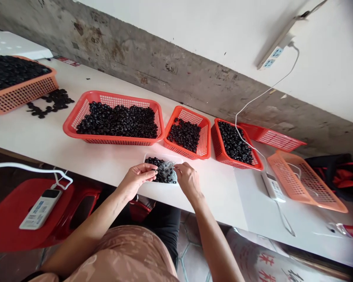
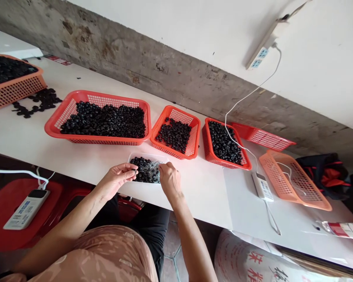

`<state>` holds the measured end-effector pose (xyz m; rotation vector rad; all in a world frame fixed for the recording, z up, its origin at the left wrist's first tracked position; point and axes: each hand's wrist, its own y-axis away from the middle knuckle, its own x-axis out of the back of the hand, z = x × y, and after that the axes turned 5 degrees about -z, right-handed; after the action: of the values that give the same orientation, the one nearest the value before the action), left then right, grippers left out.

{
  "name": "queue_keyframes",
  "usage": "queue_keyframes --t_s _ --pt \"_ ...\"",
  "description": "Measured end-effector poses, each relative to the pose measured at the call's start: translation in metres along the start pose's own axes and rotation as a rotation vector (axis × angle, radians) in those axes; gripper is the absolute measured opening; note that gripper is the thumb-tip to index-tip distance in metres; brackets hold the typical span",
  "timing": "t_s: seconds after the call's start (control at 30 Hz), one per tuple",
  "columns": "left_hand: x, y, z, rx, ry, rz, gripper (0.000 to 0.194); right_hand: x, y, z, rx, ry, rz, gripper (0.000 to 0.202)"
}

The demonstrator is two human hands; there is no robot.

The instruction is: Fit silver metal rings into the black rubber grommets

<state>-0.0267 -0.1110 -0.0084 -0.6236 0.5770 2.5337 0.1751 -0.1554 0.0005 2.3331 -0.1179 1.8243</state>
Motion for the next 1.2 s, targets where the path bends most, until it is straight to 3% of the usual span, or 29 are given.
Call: queue_keyframes --t_s 0.17,0.3,0.43,0.6,0.77,0.9,0.97,1.1,1.2 --pt "0.001 0.000 -0.001 0.065 0.065 -0.060 0.032 -0.010 -0.024 -0.002 -0.040 0.169 -0.156 0.022" --pt "0.002 0.000 -0.003 0.071 0.093 -0.104 0.026 -0.016 -0.028 -0.010 -0.017 0.206 -0.191 0.028" --pt "0.003 -0.001 -0.003 0.073 0.100 -0.103 0.028 -0.007 -0.031 -0.007 -0.007 0.169 -0.186 0.022" --pt "-0.001 -0.001 -0.005 0.069 0.085 -0.086 0.036 0.010 -0.012 -0.008 0.053 0.000 -0.071 0.026" --pt "-0.010 0.000 -0.008 0.101 0.122 -0.055 0.048 0.009 0.022 -0.026 0.217 -0.524 0.209 0.024" --pt "-0.010 0.002 -0.007 0.099 0.130 -0.072 0.044 0.009 0.033 -0.038 0.375 -0.517 0.280 0.020" --pt "-0.007 0.003 -0.006 0.100 0.098 -0.102 0.042 0.015 0.032 -0.039 0.429 -0.485 0.255 0.022" --pt "0.000 0.004 -0.004 0.103 0.003 -0.186 0.038 0.028 0.027 -0.034 0.564 -0.517 0.058 0.030" --pt "0.001 0.004 -0.003 0.110 -0.023 -0.208 0.036 0.030 0.025 -0.032 0.574 -0.564 0.074 0.022"
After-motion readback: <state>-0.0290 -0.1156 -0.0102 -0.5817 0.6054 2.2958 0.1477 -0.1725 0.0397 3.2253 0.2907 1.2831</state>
